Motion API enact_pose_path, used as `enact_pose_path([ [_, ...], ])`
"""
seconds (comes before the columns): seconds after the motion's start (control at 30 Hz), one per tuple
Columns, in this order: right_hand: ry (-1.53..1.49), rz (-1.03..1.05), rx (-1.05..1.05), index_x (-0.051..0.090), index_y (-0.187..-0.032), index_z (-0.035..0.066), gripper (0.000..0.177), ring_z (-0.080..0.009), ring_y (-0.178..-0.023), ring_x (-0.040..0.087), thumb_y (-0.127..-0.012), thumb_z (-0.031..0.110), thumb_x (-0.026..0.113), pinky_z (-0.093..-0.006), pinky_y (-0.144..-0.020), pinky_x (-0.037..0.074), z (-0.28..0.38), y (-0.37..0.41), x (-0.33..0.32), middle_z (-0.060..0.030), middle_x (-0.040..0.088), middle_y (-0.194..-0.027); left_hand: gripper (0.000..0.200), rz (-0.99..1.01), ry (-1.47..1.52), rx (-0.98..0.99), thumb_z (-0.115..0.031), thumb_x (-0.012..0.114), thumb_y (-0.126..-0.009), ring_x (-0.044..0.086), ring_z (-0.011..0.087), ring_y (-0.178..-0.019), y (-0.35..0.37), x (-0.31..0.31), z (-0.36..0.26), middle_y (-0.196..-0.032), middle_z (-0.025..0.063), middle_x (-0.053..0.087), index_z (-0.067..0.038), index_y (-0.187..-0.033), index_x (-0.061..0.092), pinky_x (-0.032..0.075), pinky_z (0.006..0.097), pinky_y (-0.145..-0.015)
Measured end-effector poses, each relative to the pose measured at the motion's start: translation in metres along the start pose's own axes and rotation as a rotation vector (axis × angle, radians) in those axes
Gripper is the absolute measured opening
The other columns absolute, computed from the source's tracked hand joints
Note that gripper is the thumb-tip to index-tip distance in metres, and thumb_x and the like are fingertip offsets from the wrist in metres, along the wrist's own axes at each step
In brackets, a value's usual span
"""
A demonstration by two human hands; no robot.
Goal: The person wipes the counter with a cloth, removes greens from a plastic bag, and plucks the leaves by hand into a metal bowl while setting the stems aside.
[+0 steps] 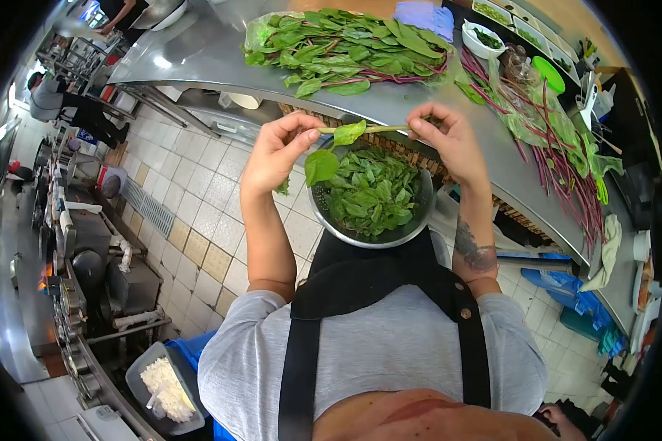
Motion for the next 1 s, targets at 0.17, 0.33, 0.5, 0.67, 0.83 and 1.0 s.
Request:
enact_pose_path([
  [0.17,-0.456,-0.08,0.002,0.064,-0.107,0.001,0.017,-0.0121,-0.091,0.059,-0.096,0.013,0.058,-0.0288,-0.082,0.05,0.001,-0.004,-0.01,-0.004,0.063,-0.101,0.013,0.002,0.046,0.0,-0.009,0.063,-0.092,0.053,0.0066,-0.078,0.006,0.002,0.014,-0.085,-0.0008,0.062,0.0,-0.1,0.065,0.042,0.0224,-0.072],
  [0.33,-0.391,-0.148,-0.07,0.06,-0.116,0.001,0.022,-0.0154,-0.101,0.06,-0.096,0.011,0.057,-0.0313,-0.086,0.051,-0.005,-0.005,-0.013,-0.0088,0.063,-0.11,0.01,0.058,0.059,-0.013,-0.006,0.063,-0.091,0.051,0.0044,-0.079,0.013,0.006,0.021,-0.086,-0.0029,0.061,0.001,-0.099,0.066,0.04,0.0198,-0.072],
  [0.5,-0.498,-0.151,-0.09,0.05,-0.13,0.005,0.035,-0.0186,-0.109,0.059,-0.096,0.014,0.058,-0.0334,-0.088,0.05,0.003,-0.005,-0.012,-0.0097,0.059,-0.123,0.011,0.071,0.055,-0.021,-0.009,0.064,-0.091,0.051,0.0048,-0.076,0.017,0.009,0.02,-0.084,-0.0026,0.06,0.0,-0.098,0.067,0.04,0.0199,-0.07],
  [0.67,-0.53,-0.012,-0.018,0.048,-0.133,0.006,0.038,-0.0186,-0.111,0.058,-0.098,0.019,0.056,-0.0326,-0.087,0.049,-0.012,-0.004,-0.002,-0.009,0.058,-0.125,0.014,-0.003,0.13,-0.02,-0.012,0.063,-0.092,0.052,0.008,-0.073,0.016,0.01,0.031,-0.083,-0.0002,0.059,0.0,-0.098,0.064,0.042,0.0222,-0.069],
  [0.83,-0.37,-0.148,0.071,0.049,-0.133,0.003,0.044,-0.0181,-0.112,0.056,-0.097,0.025,0.059,-0.0301,-0.087,0.049,-0.023,0.001,0.022,-0.0088,0.056,-0.127,0.016,-0.111,0.403,-0.057,-0.012,0.062,-0.094,0.054,0.0069,-0.07,0.013,0.021,0.039,-0.078,-0.0008,0.061,0.0,-0.103,0.064,0.044,0.0216,-0.066],
  [1.0,-0.158,-0.104,-0.043,0.057,-0.121,0.001,0.03,-0.0098,-0.103,0.056,-0.096,0.018,0.059,-0.0258,-0.085,0.047,-0.03,0.008,0.063,-0.005,0.062,-0.114,0.016,-0.18,0.505,-0.05,-0.012,0.061,-0.095,0.055,0.0075,-0.071,0.008,0.038,0.039,-0.079,-0.0001,0.061,-0.001,-0.105,0.064,0.044,0.0201,-0.064],
])
Point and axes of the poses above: each hand's wrist, its own y-axis away from the middle knuckle, its own x-axis out of the palm, z = x × y, the point moved 2 cm from there along -y, towards the middle knuckle
